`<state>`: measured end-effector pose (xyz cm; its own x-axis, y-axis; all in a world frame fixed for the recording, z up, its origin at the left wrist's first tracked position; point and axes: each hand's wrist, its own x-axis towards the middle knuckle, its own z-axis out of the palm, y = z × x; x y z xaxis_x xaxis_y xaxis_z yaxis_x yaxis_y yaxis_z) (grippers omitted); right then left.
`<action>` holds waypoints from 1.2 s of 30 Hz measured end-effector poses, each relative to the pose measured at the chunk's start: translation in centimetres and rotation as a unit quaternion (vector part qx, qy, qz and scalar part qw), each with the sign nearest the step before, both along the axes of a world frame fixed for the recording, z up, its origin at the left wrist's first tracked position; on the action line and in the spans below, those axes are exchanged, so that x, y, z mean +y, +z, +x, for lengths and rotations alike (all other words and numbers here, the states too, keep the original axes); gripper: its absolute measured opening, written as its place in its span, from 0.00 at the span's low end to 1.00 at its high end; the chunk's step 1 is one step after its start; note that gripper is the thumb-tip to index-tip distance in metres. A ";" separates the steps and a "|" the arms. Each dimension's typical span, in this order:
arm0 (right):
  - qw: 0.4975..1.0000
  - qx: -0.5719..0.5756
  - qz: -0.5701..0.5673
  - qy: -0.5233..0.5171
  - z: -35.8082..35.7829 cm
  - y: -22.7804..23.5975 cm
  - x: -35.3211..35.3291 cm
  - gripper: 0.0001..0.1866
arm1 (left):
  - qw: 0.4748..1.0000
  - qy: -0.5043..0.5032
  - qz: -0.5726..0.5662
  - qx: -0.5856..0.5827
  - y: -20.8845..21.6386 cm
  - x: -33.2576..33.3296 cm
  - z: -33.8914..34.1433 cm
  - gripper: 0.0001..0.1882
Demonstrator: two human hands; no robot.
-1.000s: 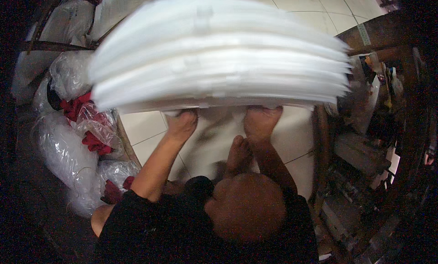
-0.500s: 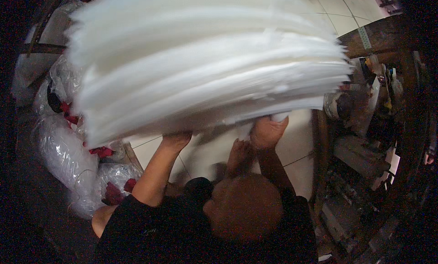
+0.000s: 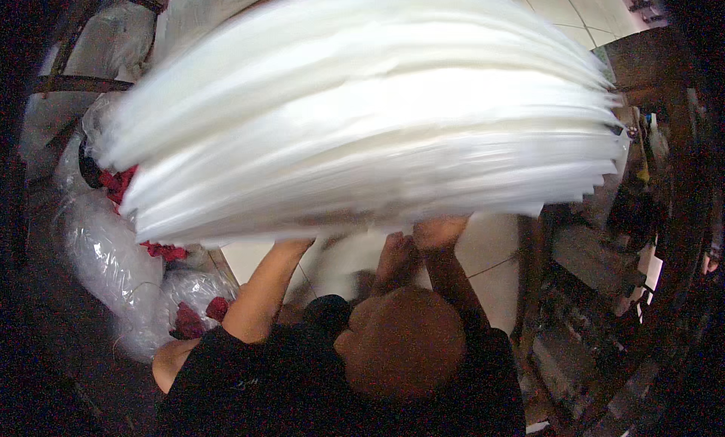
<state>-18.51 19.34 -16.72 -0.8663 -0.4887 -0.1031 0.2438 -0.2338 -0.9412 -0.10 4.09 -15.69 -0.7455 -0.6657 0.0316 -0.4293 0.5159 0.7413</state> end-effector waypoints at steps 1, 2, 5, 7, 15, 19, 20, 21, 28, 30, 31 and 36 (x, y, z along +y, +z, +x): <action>1.000 0.012 0.018 -0.006 0.2 -0.7 0.3 0.26 | 1.000 -0.006 0.001 -0.018 -0.8 -0.2 -0.3 0.14; 0.999 0.013 0.035 -0.008 0.9 -1.3 0.7 0.26 | 0.999 -0.008 0.007 -0.033 -1.2 -0.1 -0.1 0.14; 0.997 0.037 0.061 -0.007 1.8 -3.1 -0.2 0.26 | 0.997 0.001 0.008 -0.078 -3.5 -0.2 -2.6 0.14; 0.997 0.043 0.057 0.005 1.5 -2.6 -1.1 0.25 | 0.998 0.005 0.019 -0.066 -3.5 -0.8 -3.6 0.15; 0.998 0.027 0.058 0.027 2.7 -0.8 1.8 0.24 | 0.998 -0.043 0.041 -0.035 -0.2 -1.0 0.8 0.15; 0.995 0.070 0.072 0.014 0.8 -3.5 -0.9 0.24 | 0.995 -0.021 0.014 -0.092 -4.7 -0.8 -3.0 0.15; 0.994 0.072 0.078 0.015 0.9 -3.2 -0.9 0.24 | 0.996 -0.024 0.026 -0.076 -4.2 -0.6 -2.7 0.16; 0.994 0.072 0.072 0.023 0.7 -2.8 -1.5 0.23 | 0.998 -0.019 0.029 -0.054 -2.9 -0.9 -2.4 0.16; 0.994 0.053 0.074 0.059 3.3 0.8 2.3 0.22 | 0.997 -0.019 0.036 -0.065 -3.0 -0.3 -1.2 0.16; 0.993 0.060 0.089 0.054 3.6 0.4 1.9 0.22 | 0.996 -0.013 0.044 -0.075 -4.0 0.1 -2.4 0.16; 0.992 0.068 0.088 0.055 3.1 0.0 1.4 0.22 | 0.997 -0.010 0.046 -0.067 -4.2 -0.1 -3.1 0.17; 0.987 0.074 0.119 0.077 6.2 2.3 5.2 0.21 | 0.994 -0.038 0.094 0.052 2.0 -0.8 -0.2 0.17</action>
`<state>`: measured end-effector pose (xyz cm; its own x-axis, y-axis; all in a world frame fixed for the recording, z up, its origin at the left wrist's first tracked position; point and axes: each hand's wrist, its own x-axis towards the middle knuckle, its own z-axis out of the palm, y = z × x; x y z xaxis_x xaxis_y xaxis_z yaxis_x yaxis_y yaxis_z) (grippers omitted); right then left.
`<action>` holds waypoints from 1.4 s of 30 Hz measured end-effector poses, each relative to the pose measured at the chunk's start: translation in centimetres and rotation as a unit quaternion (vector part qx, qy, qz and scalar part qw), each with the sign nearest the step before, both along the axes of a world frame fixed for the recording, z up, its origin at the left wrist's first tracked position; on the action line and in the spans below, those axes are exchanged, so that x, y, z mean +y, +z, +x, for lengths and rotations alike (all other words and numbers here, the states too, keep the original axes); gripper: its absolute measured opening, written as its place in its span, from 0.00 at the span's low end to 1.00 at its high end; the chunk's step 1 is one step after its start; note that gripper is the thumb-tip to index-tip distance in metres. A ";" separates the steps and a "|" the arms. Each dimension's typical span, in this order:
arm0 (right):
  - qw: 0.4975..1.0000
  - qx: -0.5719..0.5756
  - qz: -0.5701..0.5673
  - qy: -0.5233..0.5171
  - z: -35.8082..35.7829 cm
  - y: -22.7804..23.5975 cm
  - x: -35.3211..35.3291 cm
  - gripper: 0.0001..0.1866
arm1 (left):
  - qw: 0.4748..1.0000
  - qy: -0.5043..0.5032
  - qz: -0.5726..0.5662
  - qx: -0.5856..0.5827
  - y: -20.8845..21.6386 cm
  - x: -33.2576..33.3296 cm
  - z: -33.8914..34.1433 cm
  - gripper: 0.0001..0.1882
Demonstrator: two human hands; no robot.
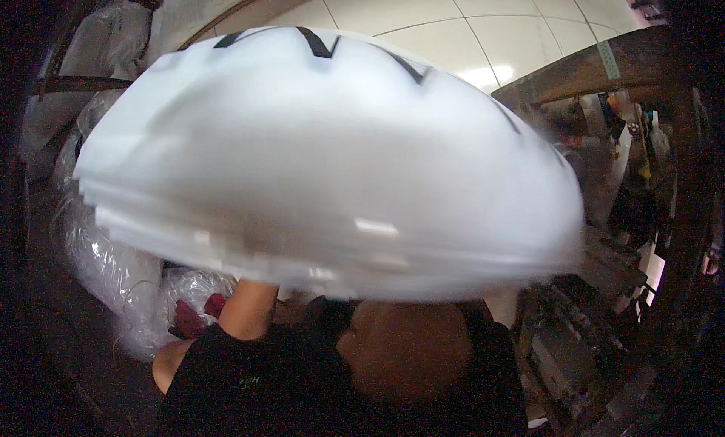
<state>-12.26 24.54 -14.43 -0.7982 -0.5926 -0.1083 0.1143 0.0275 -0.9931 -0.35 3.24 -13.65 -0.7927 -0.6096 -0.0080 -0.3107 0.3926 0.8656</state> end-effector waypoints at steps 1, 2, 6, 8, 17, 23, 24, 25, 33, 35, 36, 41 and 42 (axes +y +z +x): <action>1.000 -0.001 0.005 0.000 1.3 0.8 1.7 0.21 | 1.000 -0.013 -0.014 -0.012 0.3 -0.1 0.6 0.17; 1.000 -0.008 0.007 -0.001 2.6 1.8 3.5 0.21 | 0.999 -0.026 -0.028 -0.028 -0.3 -0.1 0.7 0.17; 0.999 0.013 0.025 0.024 4.6 2.3 4.9 0.20 | 0.992 0.010 -0.061 -0.110 -4.7 0.1 -0.1 0.18; 0.999 0.033 0.027 0.018 1.5 0.7 1.9 0.20 | 0.994 0.010 -0.059 -0.089 -4.0 0.2 -0.4 0.18; 0.995 0.079 0.025 0.051 -2.5 1.7 -0.7 0.19 | 0.983 -0.004 -0.115 -0.142 -6.3 1.1 0.5 0.19; 0.963 0.227 0.092 0.111 -8.9 2.4 -3.3 0.18 | 0.953 0.052 -0.259 -0.150 -3.6 -1.9 1.4 0.19; 0.944 0.280 0.118 0.125 -11.1 2.4 -4.2 0.18 | 0.965 0.083 -0.210 -0.133 -2.0 -3.1 0.3 0.20; 0.924 0.327 0.149 0.134 -13.3 2.6 -5.2 0.18 | 0.975 0.111 -0.157 -0.111 -0.3 -4.3 -1.1 0.20; 0.917 0.062 0.357 0.169 -21.5 -6.7 -15.3 0.30 | 0.938 0.167 0.271 -0.138 -4.3 -13.8 -5.1 0.25; 0.870 0.180 0.423 0.177 -21.2 -10.2 -16.5 0.28 | 0.948 0.173 0.165 -0.209 -11.1 -15.1 -4.5 0.24; 0.860 0.189 0.439 0.180 -21.0 -11.1 -16.9 0.28 | 0.947 0.192 0.136 -0.220 -13.3 -15.0 -4.2 0.23; 0.852 0.168 0.473 0.152 -19.6 -11.4 -17.1 0.27 | 0.916 0.244 0.139 -0.287 -12.6 -14.7 -4.4 0.22; 0.846 0.171 0.485 0.139 -19.8 -11.8 -16.9 0.27 | 0.914 0.261 0.111 -0.291 -11.8 -14.3 -4.8 0.23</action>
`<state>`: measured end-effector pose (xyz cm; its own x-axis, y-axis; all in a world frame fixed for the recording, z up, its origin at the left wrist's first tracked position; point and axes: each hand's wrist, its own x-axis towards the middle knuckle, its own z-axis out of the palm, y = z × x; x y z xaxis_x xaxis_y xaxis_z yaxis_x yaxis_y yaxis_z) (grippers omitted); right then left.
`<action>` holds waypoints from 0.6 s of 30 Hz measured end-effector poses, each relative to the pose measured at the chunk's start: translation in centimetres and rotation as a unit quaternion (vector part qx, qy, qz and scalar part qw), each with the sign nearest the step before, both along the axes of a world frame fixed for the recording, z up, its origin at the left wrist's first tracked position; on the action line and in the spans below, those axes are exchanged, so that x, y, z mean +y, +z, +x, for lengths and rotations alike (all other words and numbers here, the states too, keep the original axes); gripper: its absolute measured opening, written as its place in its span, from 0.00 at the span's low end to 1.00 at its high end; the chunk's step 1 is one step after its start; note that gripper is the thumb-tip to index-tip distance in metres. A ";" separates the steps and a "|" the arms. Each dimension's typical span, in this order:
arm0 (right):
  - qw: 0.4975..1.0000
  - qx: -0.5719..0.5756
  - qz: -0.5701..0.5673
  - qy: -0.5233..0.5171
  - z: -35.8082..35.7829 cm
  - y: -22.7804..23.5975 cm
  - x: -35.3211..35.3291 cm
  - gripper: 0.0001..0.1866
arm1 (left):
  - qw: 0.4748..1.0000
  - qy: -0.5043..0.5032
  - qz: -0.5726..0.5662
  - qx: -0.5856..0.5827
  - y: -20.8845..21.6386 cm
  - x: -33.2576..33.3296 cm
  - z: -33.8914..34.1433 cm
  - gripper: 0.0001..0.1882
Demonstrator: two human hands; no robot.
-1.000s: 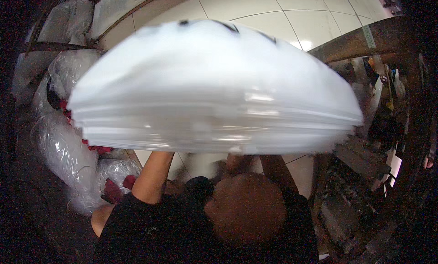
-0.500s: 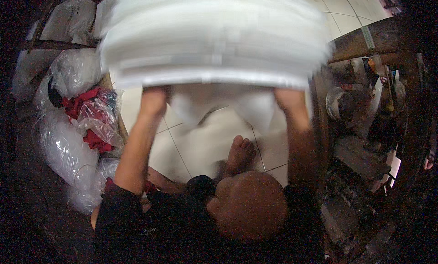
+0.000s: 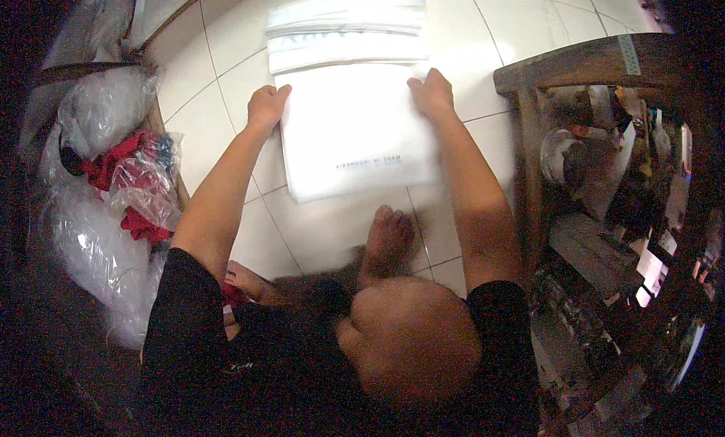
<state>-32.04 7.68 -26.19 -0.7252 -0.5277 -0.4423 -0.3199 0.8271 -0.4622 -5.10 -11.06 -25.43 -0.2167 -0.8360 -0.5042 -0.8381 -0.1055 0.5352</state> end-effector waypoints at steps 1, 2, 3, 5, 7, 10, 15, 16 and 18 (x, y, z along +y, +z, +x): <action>1.000 0.008 0.007 -0.006 0.3 -0.1 -0.1 0.27 | 0.999 0.013 -0.032 -0.017 0.8 0.7 0.3 0.23; 1.000 0.014 0.013 -0.011 0.6 -0.3 -0.4 0.27 | 0.996 0.003 -0.091 0.001 1.1 1.6 0.7 0.24; 1.000 0.016 0.012 -0.008 0.6 -0.4 -0.7 0.27 | 0.988 -0.008 -0.150 0.019 1.5 2.9 1.3 0.26; 1.000 0.019 0.012 -0.007 0.4 -0.6 -0.5 0.28 | 0.969 -0.126 -0.209 0.027 2.4 5.8 3.7 0.31; 1.000 -0.001 0.006 -0.012 0.1 -0.4 -0.5 0.27 | 0.940 -0.278 -0.196 -0.004 3.9 9.5 6.3 0.39; 0.999 -0.028 -0.019 -0.040 0.1 -0.1 -0.4 0.32 | 0.925 -0.343 -0.154 -0.062 5.6 14.2 8.3 0.46; 0.995 -0.034 -0.074 -0.055 1.1 1.7 0.3 0.43 | 0.923 -0.344 -0.150 -0.088 4.5 16.0 8.6 0.49; 0.997 0.006 -0.070 -0.023 1.2 2.2 0.7 0.44 | 0.926 -0.336 -0.154 -0.080 4.2 16.0 8.7 0.49; 0.994 0.085 -0.061 0.044 1.8 3.4 2.2 0.47 | 0.931 -0.320 -0.160 -0.063 3.6 16.0 8.9 0.48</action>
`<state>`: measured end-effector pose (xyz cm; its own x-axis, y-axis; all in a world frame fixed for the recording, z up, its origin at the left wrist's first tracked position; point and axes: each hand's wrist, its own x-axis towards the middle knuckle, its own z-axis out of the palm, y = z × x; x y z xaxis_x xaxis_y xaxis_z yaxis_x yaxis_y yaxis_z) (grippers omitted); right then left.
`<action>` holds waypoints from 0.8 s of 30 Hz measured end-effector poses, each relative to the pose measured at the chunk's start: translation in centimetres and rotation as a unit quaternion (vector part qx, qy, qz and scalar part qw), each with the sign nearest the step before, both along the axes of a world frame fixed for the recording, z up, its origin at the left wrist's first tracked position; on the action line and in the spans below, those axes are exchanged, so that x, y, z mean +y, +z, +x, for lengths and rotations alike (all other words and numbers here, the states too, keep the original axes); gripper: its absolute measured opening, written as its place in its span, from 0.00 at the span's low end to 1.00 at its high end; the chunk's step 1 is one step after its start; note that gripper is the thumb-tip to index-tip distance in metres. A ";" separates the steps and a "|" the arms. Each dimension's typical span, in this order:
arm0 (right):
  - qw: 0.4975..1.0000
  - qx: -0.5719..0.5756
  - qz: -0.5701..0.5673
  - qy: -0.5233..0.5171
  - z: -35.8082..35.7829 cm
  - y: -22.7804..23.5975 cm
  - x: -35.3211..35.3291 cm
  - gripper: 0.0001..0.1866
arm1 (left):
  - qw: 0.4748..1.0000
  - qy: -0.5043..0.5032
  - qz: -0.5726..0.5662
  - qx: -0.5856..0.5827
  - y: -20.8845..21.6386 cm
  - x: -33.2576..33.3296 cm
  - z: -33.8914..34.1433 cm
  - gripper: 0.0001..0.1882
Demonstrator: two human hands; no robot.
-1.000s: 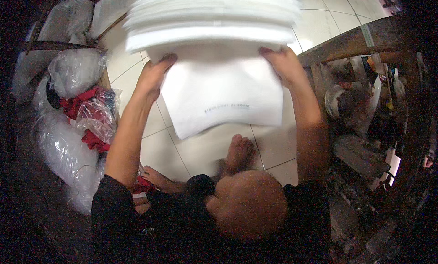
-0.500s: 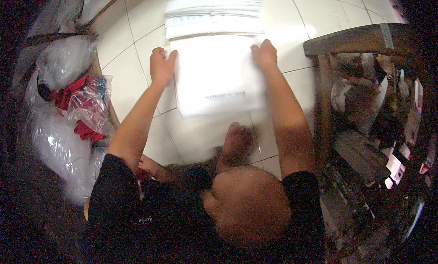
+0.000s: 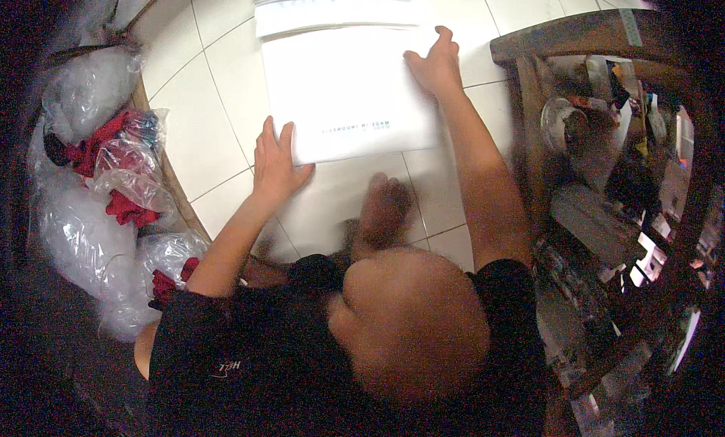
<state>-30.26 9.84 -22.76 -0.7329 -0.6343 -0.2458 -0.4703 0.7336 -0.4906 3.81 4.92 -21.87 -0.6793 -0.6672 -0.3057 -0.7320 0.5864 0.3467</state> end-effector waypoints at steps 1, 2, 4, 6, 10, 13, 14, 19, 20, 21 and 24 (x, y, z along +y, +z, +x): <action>0.998 0.045 -0.019 0.034 -0.1 0.5 1.7 0.45 | 1.000 -0.009 -0.003 0.005 0.0 0.1 -0.3 0.47; 0.997 0.028 -0.011 0.064 0.4 0.5 3.2 0.42 | 1.000 -0.002 -0.006 0.004 -0.1 0.2 -0.1 0.47; 0.987 -0.021 0.036 0.153 2.1 1.5 6.3 0.39 | 1.000 0.010 -0.013 0.002 -0.6 0.4 0.1 0.45; 0.972 -0.001 0.045 0.232 4.2 1.5 10.3 0.39 | 0.999 0.015 -0.015 0.040 -0.9 0.4 0.1 0.43; 0.965 0.036 0.098 0.242 7.4 1.5 13.0 0.36 | 0.995 0.014 -0.024 0.094 -1.3 0.4 0.4 0.40; 0.967 0.051 0.084 0.234 7.5 0.7 12.7 0.34 | 0.996 0.032 -0.015 0.081 -1.3 0.6 0.2 0.41; 0.968 0.052 0.079 0.231 7.4 0.6 12.6 0.33 | 0.996 0.032 -0.016 0.081 -1.4 0.6 0.3 0.41; 0.972 0.045 0.061 0.221 7.1 0.1 12.4 0.30 | 0.995 0.017 -0.025 0.100 -1.3 0.5 0.5 0.40; 0.973 0.043 0.058 0.218 7.1 0.1 12.4 0.29 | 0.996 0.017 -0.023 0.088 -1.2 0.5 0.6 0.40; 0.974 0.043 0.056 0.216 7.0 -0.1 12.4 0.29 | 0.997 0.017 -0.020 0.077 -0.9 0.6 0.5 0.40; 0.976 0.037 0.050 0.208 6.9 -0.2 12.4 0.27 | 0.998 0.021 -0.021 0.064 -1.0 0.7 0.6 0.39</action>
<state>-23.35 22.21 -22.94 -0.4358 -0.8564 -0.2769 -0.7690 0.5142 -0.3797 4.43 5.60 -22.84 -0.6822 -0.7059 -0.1904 -0.7077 0.5720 0.4148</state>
